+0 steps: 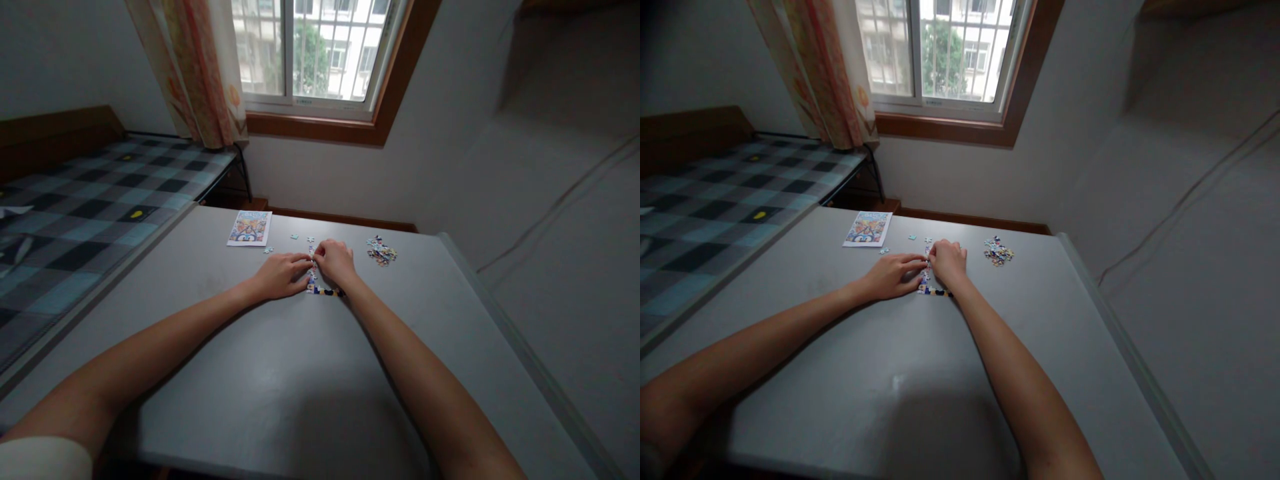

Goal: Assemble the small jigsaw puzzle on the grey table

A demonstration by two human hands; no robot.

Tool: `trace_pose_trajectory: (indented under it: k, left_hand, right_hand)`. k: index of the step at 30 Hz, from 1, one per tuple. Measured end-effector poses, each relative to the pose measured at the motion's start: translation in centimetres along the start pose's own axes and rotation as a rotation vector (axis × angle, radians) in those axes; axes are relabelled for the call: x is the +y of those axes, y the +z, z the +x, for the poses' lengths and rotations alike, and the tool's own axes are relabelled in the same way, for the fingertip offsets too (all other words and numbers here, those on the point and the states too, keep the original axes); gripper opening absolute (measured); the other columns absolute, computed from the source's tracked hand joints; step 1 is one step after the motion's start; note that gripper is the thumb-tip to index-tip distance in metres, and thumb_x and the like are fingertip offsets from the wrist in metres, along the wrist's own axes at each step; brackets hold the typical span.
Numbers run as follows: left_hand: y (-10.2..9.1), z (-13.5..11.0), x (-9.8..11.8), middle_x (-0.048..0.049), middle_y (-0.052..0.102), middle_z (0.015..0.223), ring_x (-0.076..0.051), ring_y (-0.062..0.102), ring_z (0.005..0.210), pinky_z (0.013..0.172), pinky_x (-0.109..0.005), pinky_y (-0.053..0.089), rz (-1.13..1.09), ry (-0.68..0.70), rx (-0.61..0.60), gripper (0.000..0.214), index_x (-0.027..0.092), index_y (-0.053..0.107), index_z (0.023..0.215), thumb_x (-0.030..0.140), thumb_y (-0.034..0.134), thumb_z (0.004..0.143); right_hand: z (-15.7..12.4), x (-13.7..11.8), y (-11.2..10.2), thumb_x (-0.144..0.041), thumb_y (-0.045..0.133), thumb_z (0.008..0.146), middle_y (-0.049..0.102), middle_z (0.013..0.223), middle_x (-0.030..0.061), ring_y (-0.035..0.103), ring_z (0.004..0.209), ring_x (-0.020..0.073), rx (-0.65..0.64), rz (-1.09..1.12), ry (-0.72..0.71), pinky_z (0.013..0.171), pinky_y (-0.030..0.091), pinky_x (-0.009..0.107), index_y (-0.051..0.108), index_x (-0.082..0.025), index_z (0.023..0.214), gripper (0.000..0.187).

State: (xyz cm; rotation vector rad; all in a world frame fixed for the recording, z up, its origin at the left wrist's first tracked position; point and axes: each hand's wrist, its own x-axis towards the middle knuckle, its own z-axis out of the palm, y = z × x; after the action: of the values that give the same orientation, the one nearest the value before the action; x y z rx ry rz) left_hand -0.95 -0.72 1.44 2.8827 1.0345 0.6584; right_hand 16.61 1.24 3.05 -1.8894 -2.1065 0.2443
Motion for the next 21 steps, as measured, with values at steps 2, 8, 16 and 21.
trace_pose_trajectory:
  k: [2, 8, 16, 21]
  left_hand:
    - [0.1, 0.0, -0.1, -0.0067, 0.065, 0.124, -0.023, 0.066, 0.102, 0.088, -0.037, 0.053, -0.005, 0.002, -0.004, 0.033, 0.021, 0.066, 0.117, 0.034, 0.052, 0.090]
    - [0.3, -0.3, -0.2, -0.0062, 0.061, 0.125, -0.021, 0.066, 0.096, 0.087, -0.037, 0.052, 0.011, -0.016, -0.002, 0.033, 0.024, 0.066, 0.117, 0.038, 0.051, 0.092]
    - [0.0, -0.6, -0.1, -0.0070, 0.060, 0.117, -0.017, 0.065, 0.083, 0.081, -0.035, 0.052, 0.032, -0.040, 0.025, 0.033, 0.026, 0.069, 0.116, 0.040, 0.053, 0.091]
    - [-0.1, -0.5, 0.0, -0.0076, 0.063, 0.114, -0.020, 0.065, 0.090, 0.085, -0.037, 0.051, 0.011, -0.021, 0.004, 0.033, 0.024, 0.068, 0.116, 0.038, 0.051, 0.092]
  right_hand:
    - [0.0, -0.1, 0.1, -0.028, 0.058, 0.088, 0.069, 0.104, 0.0070, 0.056, 0.100, 0.0246, 0.010, -0.013, -0.003, 0.085, 0.038, 0.037, 0.070, -0.021, 0.086, 0.014]
    - [0.2, 0.1, 0.1, -0.030, 0.058, 0.088, 0.071, 0.101, 0.0069, 0.059, 0.098, 0.0246, 0.004, 0.007, 0.022, 0.085, 0.039, 0.038, 0.072, -0.021, 0.087, 0.016]
    - [0.6, 1.0, -0.5, -0.026, 0.059, 0.085, 0.072, 0.099, 0.0056, 0.060, 0.098, 0.0238, -0.058, 0.038, 0.038, 0.088, 0.038, 0.038, 0.073, -0.023, 0.085, 0.014]
    - [0.6, 1.0, -0.1, -0.025, 0.060, 0.086, 0.071, 0.100, 0.0058, 0.060, 0.098, 0.0223, -0.073, 0.047, 0.000, 0.088, 0.038, 0.037, 0.073, -0.023, 0.087, 0.013]
